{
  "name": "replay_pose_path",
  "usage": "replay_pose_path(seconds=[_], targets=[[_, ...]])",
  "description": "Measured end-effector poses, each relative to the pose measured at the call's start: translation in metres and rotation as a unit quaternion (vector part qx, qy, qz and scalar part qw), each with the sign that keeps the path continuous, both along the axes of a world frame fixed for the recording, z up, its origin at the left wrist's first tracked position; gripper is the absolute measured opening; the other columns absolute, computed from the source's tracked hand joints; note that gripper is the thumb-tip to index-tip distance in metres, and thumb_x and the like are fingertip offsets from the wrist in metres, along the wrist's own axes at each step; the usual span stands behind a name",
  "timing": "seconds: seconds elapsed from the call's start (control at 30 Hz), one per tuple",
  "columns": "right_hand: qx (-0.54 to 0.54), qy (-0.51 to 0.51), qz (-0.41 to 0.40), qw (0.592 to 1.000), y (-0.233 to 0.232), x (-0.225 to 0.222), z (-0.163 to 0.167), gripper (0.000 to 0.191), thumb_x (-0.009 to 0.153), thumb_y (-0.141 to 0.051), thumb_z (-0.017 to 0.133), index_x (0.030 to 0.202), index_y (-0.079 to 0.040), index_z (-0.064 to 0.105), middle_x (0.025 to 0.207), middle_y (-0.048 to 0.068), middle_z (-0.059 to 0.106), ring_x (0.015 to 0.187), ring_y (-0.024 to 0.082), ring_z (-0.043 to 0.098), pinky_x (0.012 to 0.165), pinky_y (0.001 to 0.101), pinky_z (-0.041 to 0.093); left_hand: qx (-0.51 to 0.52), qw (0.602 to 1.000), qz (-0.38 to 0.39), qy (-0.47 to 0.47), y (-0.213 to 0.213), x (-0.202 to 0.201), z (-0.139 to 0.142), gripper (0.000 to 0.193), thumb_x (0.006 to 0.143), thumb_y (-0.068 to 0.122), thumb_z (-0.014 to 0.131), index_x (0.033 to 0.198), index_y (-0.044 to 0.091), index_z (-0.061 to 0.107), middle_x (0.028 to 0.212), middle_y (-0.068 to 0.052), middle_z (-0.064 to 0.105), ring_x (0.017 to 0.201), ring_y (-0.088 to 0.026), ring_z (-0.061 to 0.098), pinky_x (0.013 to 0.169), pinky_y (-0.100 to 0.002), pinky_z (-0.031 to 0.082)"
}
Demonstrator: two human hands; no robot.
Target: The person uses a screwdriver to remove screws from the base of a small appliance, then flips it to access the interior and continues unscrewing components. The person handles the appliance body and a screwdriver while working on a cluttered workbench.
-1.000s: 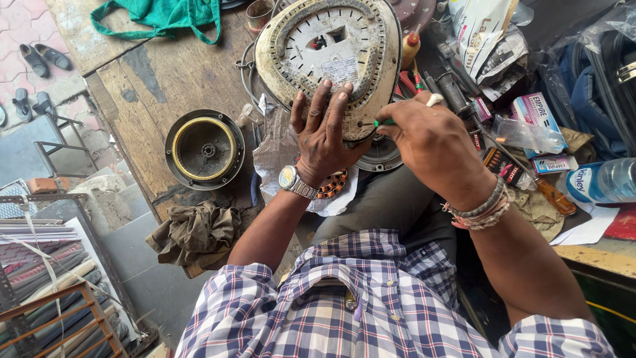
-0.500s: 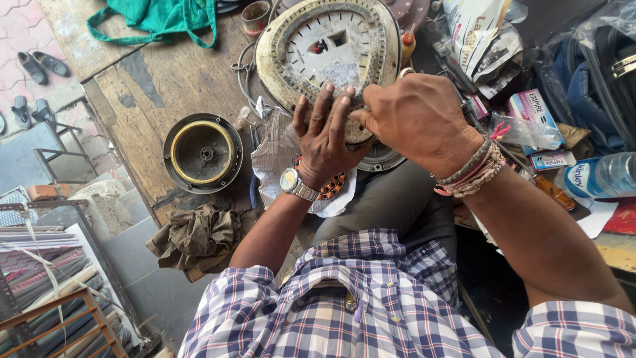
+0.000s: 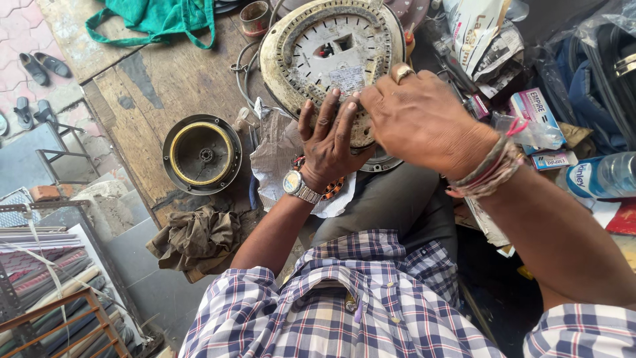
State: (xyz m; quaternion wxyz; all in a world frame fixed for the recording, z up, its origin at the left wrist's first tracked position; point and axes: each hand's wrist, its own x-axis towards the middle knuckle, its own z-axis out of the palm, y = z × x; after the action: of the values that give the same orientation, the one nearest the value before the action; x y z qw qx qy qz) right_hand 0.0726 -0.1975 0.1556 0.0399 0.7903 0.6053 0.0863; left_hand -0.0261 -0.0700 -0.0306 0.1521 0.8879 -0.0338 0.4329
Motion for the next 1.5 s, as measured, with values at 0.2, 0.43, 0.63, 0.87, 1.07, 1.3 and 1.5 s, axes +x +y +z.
replay_pose_path(seconds=[0.2, 0.43, 0.63, 0.87, 1.07, 1.3, 1.5], targets=[[-0.105, 0.057, -0.08, 0.99, -0.008, -0.001, -0.009, 0.037, 0.107, -0.044, 0.059, 0.094, -0.01, 0.067, 0.08, 0.01, 0.07, 0.083, 0.027, 0.071, 0.071, 0.0382, 0.059, -0.005, 1.0, -0.001, 0.004, 0.001, -0.001, 0.002, 0.082, 0.095, 0.043, 0.081, 0.152, 0.004, 0.037, 0.15, -0.011, 0.059, 0.151, -0.031, 0.042, 0.13, -0.052, 0.011], [0.124, -0.043, 0.096, 0.987, -0.007, 0.002, -0.002, 0.018, 0.082, -0.024, 0.07, 0.088, -0.007, 0.068, 0.076, 0.007, 0.069, 0.077, 0.025, 0.07, 0.065, 0.0357, 0.059, -0.011, 1.0, -0.002, -0.003, 0.001, -0.001, 0.005, 0.084, 0.093, 0.045, 0.083, 0.151, 0.005, 0.037, 0.151, -0.011, 0.057, 0.15, -0.031, 0.043, 0.13, -0.052, 0.011], [-0.187, 0.077, -0.159, 0.966, 0.001, -0.002, -0.002, 0.043, 0.114, -0.048, 0.051, 0.1, -0.01, 0.066, 0.088, 0.009, 0.07, 0.091, 0.024, 0.069, 0.077, 0.037, 0.057, -0.014, 1.0, 0.005, 0.01, 0.004, -0.002, 0.007, 0.088, 0.091, 0.046, 0.086, 0.151, 0.005, 0.038, 0.151, -0.01, 0.057, 0.15, -0.031, 0.043, 0.13, -0.052, 0.012], [0.057, -0.025, 0.061, 0.996, -0.005, 0.002, -0.005, 0.018, 0.091, -0.025, 0.066, 0.091, -0.007, 0.067, 0.082, 0.008, 0.068, 0.078, 0.023, 0.07, 0.069, 0.0355, 0.059, -0.023, 1.0, 0.01, 0.008, 0.006, -0.004, 0.009, 0.086, 0.091, 0.045, 0.086, 0.15, 0.004, 0.038, 0.151, -0.009, 0.057, 0.15, -0.03, 0.043, 0.129, -0.053, 0.014], [-0.073, 0.002, -0.042, 0.996, 0.004, -0.003, -0.013, 0.017, 0.098, -0.024, 0.064, 0.096, -0.008, 0.068, 0.082, 0.008, 0.07, 0.076, 0.023, 0.07, 0.064, 0.0368, 0.058, -0.012, 1.0, 0.005, 0.003, 0.003, -0.001, 0.006, 0.083, 0.091, 0.044, 0.085, 0.148, 0.003, 0.041, 0.15, -0.009, 0.058, 0.148, -0.031, 0.044, 0.128, -0.053, 0.016], [-0.029, 0.015, -0.01, 0.999, 0.002, -0.006, 0.001, 0.025, 0.095, -0.034, 0.066, 0.09, -0.009, 0.066, 0.086, 0.008, 0.07, 0.083, 0.024, 0.071, 0.069, 0.0353, 0.058, -0.02, 1.0, 0.012, 0.0, 0.006, -0.002, 0.007, 0.083, 0.09, 0.041, 0.086, 0.148, 0.004, 0.041, 0.149, -0.01, 0.059, 0.149, -0.031, 0.045, 0.129, -0.052, 0.015], [-0.039, 0.01, -0.047, 0.998, 0.006, -0.002, -0.001, 0.034, 0.095, -0.041, 0.062, 0.101, -0.008, 0.068, 0.083, 0.007, 0.071, 0.076, 0.022, 0.071, 0.063, 0.0341, 0.057, -0.02, 1.0, 0.01, 0.001, 0.003, -0.002, 0.01, 0.086, 0.09, 0.042, 0.088, 0.15, 0.004, 0.039, 0.15, -0.009, 0.058, 0.149, -0.031, 0.044, 0.13, -0.052, 0.014]])
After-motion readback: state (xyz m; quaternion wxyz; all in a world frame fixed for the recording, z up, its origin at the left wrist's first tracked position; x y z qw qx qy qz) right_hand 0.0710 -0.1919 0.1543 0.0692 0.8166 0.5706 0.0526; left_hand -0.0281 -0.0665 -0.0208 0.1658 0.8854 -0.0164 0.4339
